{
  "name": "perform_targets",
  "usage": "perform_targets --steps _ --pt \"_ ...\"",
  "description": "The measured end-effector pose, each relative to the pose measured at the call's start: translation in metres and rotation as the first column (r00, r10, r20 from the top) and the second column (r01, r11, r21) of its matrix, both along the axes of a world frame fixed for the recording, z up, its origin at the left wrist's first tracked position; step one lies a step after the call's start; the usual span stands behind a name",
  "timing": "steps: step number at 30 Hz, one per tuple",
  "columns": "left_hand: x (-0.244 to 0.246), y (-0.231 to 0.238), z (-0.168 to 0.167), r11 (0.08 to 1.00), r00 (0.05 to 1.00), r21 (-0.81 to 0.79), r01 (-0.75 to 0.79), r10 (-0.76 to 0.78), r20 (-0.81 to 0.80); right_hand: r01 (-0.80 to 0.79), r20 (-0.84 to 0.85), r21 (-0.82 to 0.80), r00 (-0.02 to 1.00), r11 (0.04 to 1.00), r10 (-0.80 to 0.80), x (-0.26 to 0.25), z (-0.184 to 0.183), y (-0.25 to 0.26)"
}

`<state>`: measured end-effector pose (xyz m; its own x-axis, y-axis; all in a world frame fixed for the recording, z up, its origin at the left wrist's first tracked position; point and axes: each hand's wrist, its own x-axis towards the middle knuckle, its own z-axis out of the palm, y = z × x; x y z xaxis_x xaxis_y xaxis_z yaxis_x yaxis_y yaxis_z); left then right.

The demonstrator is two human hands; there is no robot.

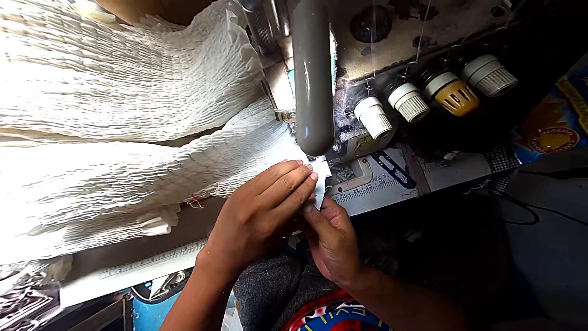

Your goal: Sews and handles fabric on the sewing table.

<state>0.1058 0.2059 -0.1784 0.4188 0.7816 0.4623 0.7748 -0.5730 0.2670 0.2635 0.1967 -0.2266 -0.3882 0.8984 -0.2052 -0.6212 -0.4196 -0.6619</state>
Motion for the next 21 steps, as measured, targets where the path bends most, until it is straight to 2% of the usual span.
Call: perform_targets --steps 8,21 --pt "-0.002 -0.004 -0.001 1.000 1.000 -0.006 -0.006 0.006 -0.013 0.027 0.068 0.063 0.997 0.998 -0.031 0.002 -0.001 0.008" --pt "0.001 -0.014 -0.004 0.997 0.997 0.045 -0.067 0.069 -0.045 0.068 0.295 0.290 0.942 0.955 -0.157 0.013 0.002 0.027"
